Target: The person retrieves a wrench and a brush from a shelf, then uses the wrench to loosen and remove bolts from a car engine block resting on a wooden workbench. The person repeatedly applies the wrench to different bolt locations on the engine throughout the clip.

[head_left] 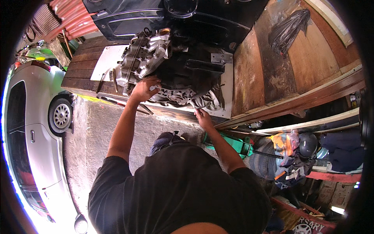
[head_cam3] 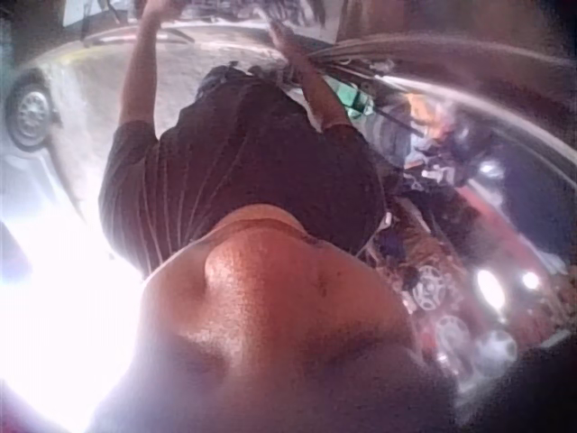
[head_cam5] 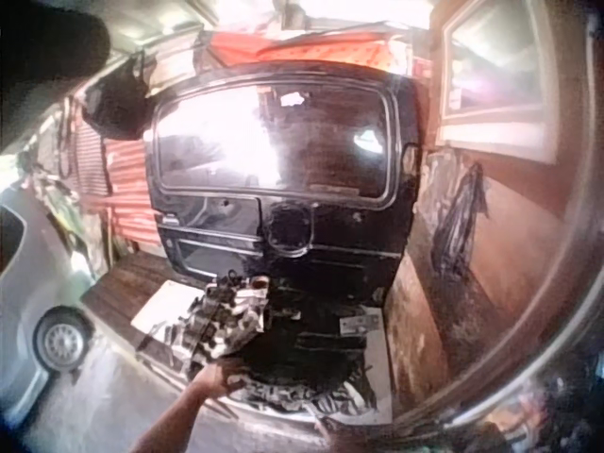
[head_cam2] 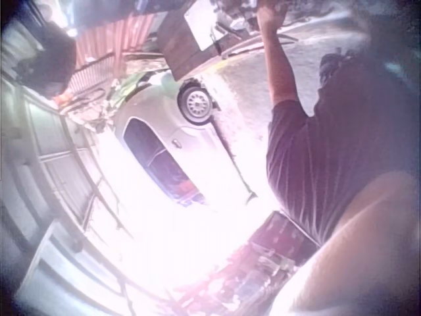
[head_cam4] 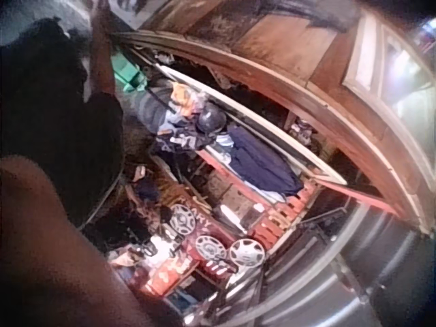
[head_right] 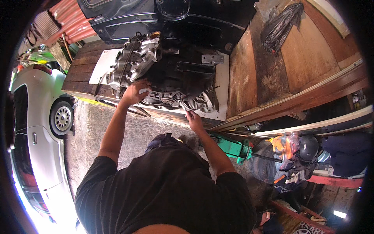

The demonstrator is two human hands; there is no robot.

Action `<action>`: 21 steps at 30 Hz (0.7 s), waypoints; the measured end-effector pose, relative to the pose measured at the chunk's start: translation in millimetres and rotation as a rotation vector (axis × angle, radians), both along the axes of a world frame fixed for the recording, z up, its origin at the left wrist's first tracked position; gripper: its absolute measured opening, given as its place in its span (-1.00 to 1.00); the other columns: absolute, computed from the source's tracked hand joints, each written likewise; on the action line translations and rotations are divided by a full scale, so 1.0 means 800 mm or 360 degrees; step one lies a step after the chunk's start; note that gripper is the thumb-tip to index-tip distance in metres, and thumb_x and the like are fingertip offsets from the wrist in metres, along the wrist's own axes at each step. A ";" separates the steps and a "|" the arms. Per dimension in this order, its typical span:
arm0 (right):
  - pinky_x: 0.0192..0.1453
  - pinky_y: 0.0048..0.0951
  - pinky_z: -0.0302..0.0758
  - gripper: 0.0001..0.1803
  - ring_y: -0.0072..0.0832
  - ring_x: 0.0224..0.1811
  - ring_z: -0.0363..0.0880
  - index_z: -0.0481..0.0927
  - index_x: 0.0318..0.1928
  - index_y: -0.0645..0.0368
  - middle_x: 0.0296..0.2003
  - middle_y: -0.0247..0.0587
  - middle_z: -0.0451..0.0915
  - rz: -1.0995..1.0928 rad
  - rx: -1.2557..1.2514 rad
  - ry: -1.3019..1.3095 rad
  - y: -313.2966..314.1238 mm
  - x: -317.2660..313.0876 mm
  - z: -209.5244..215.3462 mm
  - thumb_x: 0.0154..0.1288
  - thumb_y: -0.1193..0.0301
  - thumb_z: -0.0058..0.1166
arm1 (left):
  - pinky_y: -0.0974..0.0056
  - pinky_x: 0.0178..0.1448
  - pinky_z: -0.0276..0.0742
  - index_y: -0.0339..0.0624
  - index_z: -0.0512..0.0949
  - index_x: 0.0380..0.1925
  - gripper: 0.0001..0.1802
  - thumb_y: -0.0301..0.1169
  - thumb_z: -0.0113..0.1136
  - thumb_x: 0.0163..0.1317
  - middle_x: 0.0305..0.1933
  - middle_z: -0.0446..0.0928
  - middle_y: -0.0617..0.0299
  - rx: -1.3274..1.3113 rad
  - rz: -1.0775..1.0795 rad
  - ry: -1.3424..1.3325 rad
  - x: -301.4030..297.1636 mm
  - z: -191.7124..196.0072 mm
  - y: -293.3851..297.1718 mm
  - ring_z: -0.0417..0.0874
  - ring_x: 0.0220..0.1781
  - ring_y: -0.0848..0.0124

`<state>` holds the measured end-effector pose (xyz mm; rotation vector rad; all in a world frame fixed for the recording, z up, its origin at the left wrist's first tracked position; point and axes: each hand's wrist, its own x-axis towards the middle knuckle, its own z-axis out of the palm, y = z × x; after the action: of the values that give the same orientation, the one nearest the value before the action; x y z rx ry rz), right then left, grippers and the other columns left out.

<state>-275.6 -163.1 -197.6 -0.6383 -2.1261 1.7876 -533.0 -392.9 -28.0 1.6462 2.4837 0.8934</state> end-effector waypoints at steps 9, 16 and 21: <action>-0.28 -0.29 0.47 -0.71 -0.23 -0.38 0.63 0.55 -0.22 0.29 -0.43 -0.06 0.65 -0.0073 0.0349 -0.0067 -0.013 -0.002 0.002 0.44 0.26 0.01 | 0.07 0.32 0.41 -0.09 0.67 -0.24 -0.77 -0.27 0.29 0.11 0.08 0.61 0.13 0.0009 -0.0019 0.0040 0.000 0.000 0.000 0.48 0.29 0.10; -0.28 -0.22 0.46 -0.73 -0.09 -0.37 0.60 0.54 -0.25 0.28 -0.43 0.05 0.60 -0.0156 0.0376 -0.0012 -0.014 -0.007 -0.018 0.42 0.28 0.04 | 0.08 0.31 0.42 -0.10 0.67 -0.24 -0.76 -0.28 0.30 0.09 0.08 0.61 0.13 0.0009 -0.0029 0.0058 0.001 0.001 0.001 0.48 0.29 0.13; -0.31 -0.21 0.46 -0.77 0.10 -0.35 0.49 0.56 -0.24 0.23 -0.39 0.08 0.58 -0.0178 0.0894 -0.0015 -0.001 -0.013 -0.001 0.39 0.30 0.07 | 0.08 0.32 0.42 -0.10 0.67 -0.23 -0.75 -0.27 0.29 0.11 0.07 0.61 0.13 -0.0016 0.0007 0.0025 0.005 0.006 0.000 0.48 0.29 0.13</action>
<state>-285.7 -164.2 -198.5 -0.5940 -2.3871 1.0493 -528.8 -392.5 -23.4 1.6521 2.4986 0.8702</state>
